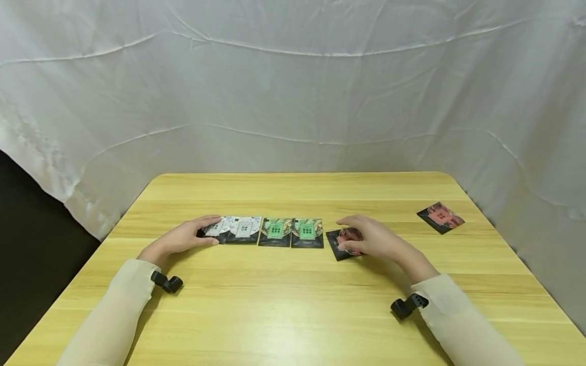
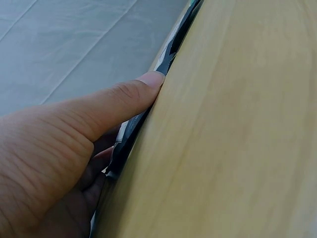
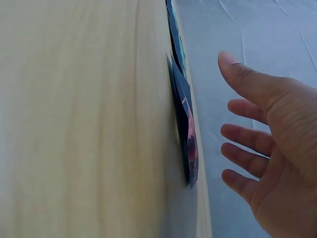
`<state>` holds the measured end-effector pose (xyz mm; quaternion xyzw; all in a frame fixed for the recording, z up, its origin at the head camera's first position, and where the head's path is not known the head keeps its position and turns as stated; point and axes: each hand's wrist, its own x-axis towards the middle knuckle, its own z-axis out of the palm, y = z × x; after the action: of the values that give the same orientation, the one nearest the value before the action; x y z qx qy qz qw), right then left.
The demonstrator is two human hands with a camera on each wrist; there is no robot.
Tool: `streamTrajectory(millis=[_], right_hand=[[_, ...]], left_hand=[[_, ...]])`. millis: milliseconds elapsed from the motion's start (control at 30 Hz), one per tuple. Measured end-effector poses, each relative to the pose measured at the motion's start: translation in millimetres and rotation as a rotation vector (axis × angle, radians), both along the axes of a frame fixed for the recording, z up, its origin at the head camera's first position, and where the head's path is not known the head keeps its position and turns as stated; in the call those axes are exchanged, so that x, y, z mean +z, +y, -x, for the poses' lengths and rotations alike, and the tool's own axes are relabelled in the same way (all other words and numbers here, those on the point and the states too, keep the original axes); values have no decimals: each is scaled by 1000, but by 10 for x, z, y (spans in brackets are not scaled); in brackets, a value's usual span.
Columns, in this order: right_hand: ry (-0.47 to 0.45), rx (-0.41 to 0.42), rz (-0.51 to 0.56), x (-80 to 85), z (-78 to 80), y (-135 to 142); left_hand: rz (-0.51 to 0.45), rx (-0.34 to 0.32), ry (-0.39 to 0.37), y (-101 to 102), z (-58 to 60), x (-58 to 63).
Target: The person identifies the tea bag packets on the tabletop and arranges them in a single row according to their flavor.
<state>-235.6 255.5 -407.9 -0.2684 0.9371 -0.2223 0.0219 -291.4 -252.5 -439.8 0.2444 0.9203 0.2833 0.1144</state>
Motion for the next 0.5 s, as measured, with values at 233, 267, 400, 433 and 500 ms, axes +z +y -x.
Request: streamTrajectory(millis=[233,267,400,433,500], right_hand=[[16,6,-18,-49,-17,47],[21,8,-24,-57,-18,57],[29,10,-33,-78,-27,86],[29,7,-34,-83,-27,91],[35,5,-36,-88,-27,95]], left_hand=[[16,5,-1,-6,-1,3],[16,4,-1,-4,-2,5],[14,0,-1,5,-12,18],[12,2,-2,4,-15,21],[12,2,0,0,-18,23]])
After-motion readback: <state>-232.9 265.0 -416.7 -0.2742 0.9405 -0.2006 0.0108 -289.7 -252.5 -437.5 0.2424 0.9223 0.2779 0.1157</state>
